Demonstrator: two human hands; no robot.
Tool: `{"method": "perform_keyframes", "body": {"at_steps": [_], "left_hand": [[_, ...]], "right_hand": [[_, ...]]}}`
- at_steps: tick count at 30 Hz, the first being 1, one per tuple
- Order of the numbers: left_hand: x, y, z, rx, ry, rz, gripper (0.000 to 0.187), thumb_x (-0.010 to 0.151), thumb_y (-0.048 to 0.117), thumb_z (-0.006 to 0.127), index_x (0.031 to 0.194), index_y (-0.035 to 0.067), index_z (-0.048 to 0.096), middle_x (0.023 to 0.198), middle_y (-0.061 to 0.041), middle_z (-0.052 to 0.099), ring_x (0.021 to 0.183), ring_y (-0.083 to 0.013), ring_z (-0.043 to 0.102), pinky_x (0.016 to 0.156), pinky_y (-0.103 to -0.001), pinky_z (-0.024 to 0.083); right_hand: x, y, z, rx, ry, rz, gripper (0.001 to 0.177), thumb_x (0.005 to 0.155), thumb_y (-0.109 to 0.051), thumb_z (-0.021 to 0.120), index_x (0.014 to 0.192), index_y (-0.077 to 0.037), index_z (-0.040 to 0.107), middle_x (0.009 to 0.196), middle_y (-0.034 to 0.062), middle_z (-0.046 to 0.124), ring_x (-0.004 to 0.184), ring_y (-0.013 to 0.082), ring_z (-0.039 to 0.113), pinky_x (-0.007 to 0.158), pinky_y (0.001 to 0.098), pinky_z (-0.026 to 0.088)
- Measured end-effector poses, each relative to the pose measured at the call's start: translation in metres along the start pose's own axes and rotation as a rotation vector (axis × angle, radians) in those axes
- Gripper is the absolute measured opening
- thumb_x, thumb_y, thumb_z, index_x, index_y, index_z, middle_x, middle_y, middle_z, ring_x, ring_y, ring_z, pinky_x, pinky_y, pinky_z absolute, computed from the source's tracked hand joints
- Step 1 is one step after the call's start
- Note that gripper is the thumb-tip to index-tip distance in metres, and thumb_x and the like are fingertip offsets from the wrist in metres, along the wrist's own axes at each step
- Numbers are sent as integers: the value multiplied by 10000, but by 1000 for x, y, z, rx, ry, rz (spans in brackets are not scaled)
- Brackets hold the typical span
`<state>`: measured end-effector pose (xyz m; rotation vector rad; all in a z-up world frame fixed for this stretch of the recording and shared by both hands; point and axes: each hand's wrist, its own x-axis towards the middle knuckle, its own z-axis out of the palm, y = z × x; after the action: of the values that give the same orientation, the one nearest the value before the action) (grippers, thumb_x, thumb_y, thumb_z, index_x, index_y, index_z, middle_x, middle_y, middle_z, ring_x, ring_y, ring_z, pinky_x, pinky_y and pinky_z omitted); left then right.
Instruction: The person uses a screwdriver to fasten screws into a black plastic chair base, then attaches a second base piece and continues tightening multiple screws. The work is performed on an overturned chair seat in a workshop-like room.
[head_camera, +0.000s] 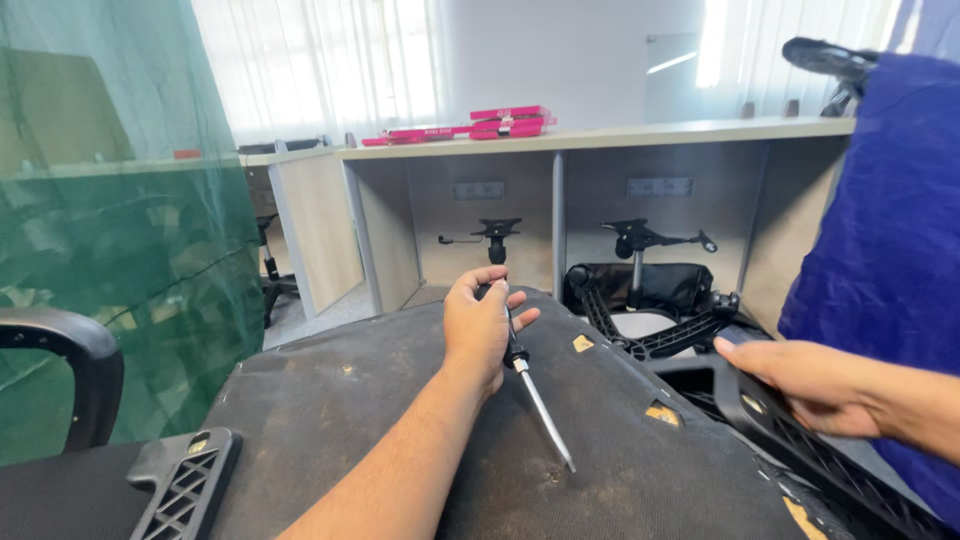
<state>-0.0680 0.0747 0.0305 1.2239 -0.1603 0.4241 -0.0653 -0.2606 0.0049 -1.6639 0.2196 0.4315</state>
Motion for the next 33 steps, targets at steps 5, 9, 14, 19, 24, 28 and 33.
{"method": "perform_keyframes", "body": {"at_steps": [5, 9, 14, 19, 24, 28, 33], "left_hand": [[-9, -7, 15, -7, -132, -155, 263, 967, 80, 560, 1208, -4, 625, 903, -143, 640, 627, -165, 623, 528, -271, 560], [-26, -16, 45, -11, -321, -399, 297, 956, 137, 689, 1201, -25, 649, 865, -66, 615, 616, -93, 605, 462, -205, 525], [-40, -22, 74, -77, -352, -555, 333, 929, 132, 772, 1157, 195, 538, 868, -52, 612, 581, -83, 562, 435, -197, 443], [-38, -35, 76, -205, -257, -599, 220, 883, 152, 770, 961, 36, 600, 690, -21, 576, 483, -63, 510, 372, -178, 406], [-19, -26, 64, -133, -129, -431, 184, 891, 64, 735, 932, 49, 556, 688, -23, 590, 512, -70, 518, 398, -202, 408], [-22, -27, 60, -126, -129, -449, 152, 902, 70, 721, 918, 22, 577, 708, -47, 589, 513, -77, 521, 404, -202, 429], [-32, -27, 66, -39, -153, -518, 104, 911, 54, 695, 933, -19, 625, 722, -53, 639, 528, -69, 549, 416, -195, 453]], "right_hand": [[19, -43, 7, -25, -150, -82, 466, 1001, -438, 529, 993, 16, 633, 781, 163, 731, 581, 220, 693, 492, 333, 565], [44, -71, 40, -177, -98, -94, 433, 1010, -453, 509, 1028, -46, 657, 809, 118, 729, 569, 205, 675, 459, 345, 547], [84, -106, 51, -182, -150, -81, 480, 1009, -509, 522, 1068, -49, 643, 943, 139, 686, 707, 210, 673, 509, 347, 580], [129, -147, 73, 90, -178, -23, 450, 1041, -399, 498, 1117, 39, 564, 1107, 221, 629, 958, 272, 653, 716, 396, 650], [112, -142, 81, 147, -261, -194, 275, 1033, -209, 613, 1163, 14, 519, 1029, 107, 545, 862, 205, 575, 742, 337, 580], [49, -96, 75, -301, -101, -377, 432, 934, -223, 674, 1316, -77, 533, 1077, 61, 658, 930, 158, 620, 845, 336, 541], [-11, -21, 59, -282, -134, -400, 493, 883, -338, 692, 1328, -134, 642, 1109, 64, 761, 939, 124, 691, 833, 294, 544]]}}
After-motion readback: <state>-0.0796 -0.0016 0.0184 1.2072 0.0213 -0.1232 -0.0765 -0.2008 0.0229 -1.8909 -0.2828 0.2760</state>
